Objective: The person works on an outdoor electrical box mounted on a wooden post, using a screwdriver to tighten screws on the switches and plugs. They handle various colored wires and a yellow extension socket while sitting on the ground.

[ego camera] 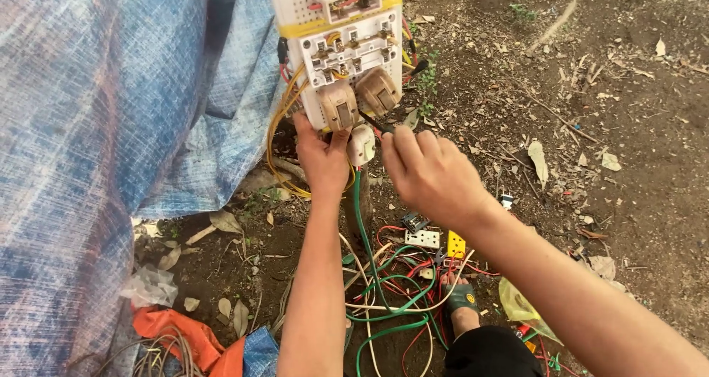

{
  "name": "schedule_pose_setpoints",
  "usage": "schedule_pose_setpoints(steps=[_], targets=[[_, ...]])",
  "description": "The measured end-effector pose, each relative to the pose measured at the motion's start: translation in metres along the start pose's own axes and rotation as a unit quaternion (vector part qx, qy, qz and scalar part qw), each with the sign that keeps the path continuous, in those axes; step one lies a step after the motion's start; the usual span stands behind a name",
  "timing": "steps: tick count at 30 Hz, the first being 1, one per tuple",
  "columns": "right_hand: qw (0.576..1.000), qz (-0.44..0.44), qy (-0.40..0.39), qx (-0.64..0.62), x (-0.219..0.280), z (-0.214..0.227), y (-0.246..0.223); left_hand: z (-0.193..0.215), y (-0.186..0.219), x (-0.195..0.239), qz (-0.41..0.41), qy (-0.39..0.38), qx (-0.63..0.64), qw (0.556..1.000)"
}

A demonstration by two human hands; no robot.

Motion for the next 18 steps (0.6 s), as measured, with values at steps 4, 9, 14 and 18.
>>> schedule_pose_setpoints(steps=[4, 9, 14, 18], targets=[[0.945, -0.223, -0.016, -0.241, 0.0, 0.006, 0.005, -0.002, -0.004, 0.001, 0.014, -0.001, -0.021, 1.0], [0.888, -0.31, -0.054, -0.334, -0.005, 0.009, 0.015, 0.0, -0.004, -0.001, 0.005, -0.005, -0.009, 1.0], [0.996, -0.036, 0.005, 0.086, -0.014, 0.018, -0.004, -0.001, -0.005, 0.001, -0.002, -0.004, 0.003, 1.0], [0.934, -0.261, -0.076, -0.231, -0.006, 0.004, 0.009, -0.002, -0.004, 0.002, 0.001, -0.001, 0.003, 1.0]])
Point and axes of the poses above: each hand's wrist, its own x-axis away from the middle knuckle, its own z-axis out of the back of the hand, y = z × x, the point moved 5 cm from there along -x, towards the middle knuckle, and after that the axes turned 9 degrees about x, right-handed, at the moved point
